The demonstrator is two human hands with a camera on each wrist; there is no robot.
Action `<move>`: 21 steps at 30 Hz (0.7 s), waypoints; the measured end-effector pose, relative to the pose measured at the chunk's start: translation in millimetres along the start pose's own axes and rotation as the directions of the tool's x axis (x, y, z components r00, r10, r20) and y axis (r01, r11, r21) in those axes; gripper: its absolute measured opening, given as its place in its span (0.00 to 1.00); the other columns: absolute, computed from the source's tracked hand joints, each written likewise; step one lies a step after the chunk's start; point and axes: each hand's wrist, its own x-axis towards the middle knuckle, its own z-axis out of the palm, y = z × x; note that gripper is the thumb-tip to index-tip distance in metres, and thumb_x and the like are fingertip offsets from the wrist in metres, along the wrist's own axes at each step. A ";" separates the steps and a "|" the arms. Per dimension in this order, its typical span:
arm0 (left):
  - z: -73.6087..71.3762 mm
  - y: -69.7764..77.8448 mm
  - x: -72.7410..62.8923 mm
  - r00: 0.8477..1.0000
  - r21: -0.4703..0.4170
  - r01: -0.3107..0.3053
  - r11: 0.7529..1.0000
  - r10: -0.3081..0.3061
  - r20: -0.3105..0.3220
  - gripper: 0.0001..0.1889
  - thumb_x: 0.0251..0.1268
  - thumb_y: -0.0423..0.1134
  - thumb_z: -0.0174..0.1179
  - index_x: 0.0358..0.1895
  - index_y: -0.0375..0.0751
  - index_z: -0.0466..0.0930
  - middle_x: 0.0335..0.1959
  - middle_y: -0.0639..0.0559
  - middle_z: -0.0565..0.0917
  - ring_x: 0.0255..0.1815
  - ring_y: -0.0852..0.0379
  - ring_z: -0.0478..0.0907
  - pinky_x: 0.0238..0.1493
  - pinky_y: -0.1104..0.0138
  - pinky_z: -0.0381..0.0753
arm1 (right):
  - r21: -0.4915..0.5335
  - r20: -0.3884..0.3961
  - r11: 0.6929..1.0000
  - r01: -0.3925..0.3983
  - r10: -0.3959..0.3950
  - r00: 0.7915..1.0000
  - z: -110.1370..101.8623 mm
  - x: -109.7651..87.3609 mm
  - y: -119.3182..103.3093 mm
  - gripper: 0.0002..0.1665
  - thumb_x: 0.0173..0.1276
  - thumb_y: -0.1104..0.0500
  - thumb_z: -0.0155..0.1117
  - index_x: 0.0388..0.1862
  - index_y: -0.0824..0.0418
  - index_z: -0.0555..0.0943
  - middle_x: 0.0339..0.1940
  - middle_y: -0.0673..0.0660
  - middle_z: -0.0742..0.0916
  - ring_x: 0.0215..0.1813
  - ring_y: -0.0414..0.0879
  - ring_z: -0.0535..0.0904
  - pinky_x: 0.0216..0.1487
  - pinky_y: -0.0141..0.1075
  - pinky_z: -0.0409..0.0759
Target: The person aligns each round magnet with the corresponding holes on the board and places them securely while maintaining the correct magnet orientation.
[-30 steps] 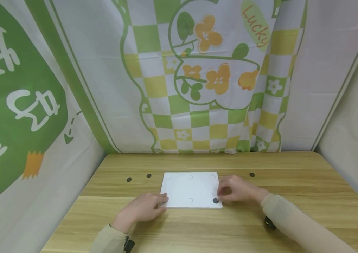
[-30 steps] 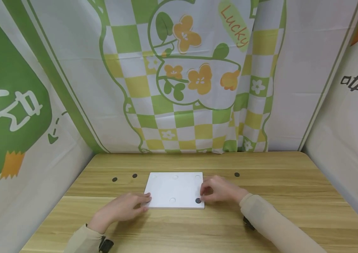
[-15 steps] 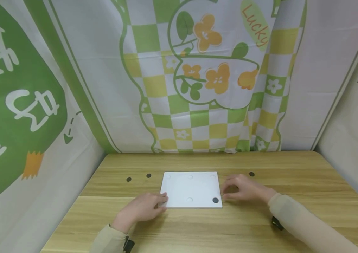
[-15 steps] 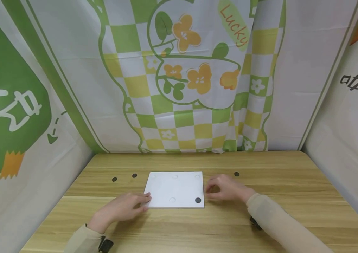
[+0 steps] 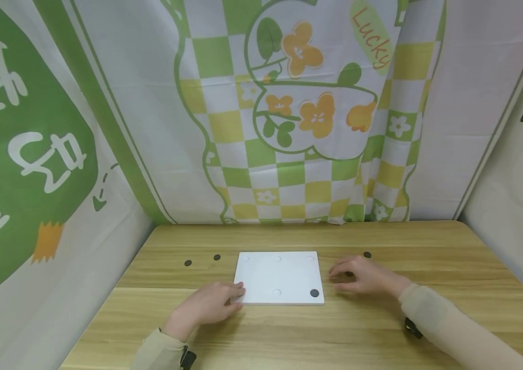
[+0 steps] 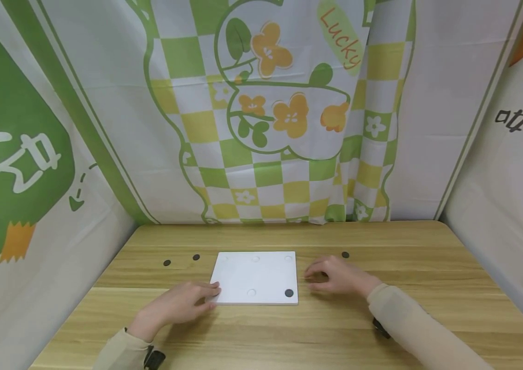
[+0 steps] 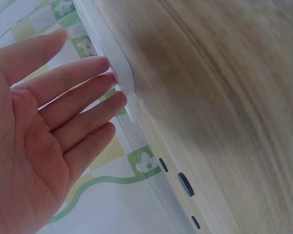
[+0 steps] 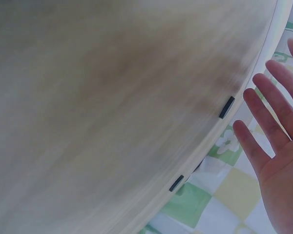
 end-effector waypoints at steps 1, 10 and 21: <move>0.2 -0.1 0.1 1.000 0.001 -0.002 1.000 0.002 -0.001 0.20 0.68 0.45 0.55 0.58 0.38 0.78 0.62 0.45 0.77 0.62 0.45 0.75 0.63 0.52 0.74 | -0.004 0.004 1.000 -0.008 0.008 1.000 -0.7 -1.0 -0.2 0.17 0.64 0.49 0.65 0.48 0.54 0.84 0.49 0.51 0.86 0.53 0.47 0.81 0.55 0.44 0.81; -0.5 1.0 0.3 1.000 -0.001 -0.002 1.000 0.002 -0.002 0.20 0.68 0.45 0.55 0.58 0.38 0.77 0.62 0.44 0.76 0.61 0.44 0.74 0.63 0.52 0.73 | -0.028 0.043 0.998 -0.055 0.056 0.998 -2.9 -8.8 2.4 0.21 0.65 0.48 0.64 0.53 0.55 0.82 0.55 0.54 0.84 0.57 0.51 0.79 0.58 0.47 0.79; -2.3 2.6 -0.5 1.000 -0.005 0.004 1.000 -0.004 0.003 0.20 0.68 0.45 0.55 0.58 0.38 0.77 0.62 0.44 0.76 0.62 0.43 0.74 0.64 0.51 0.73 | -0.067 0.060 0.991 -0.111 0.115 0.991 -3.5 -17.4 6.4 0.27 0.64 0.45 0.64 0.59 0.56 0.78 0.59 0.55 0.82 0.60 0.54 0.76 0.60 0.50 0.76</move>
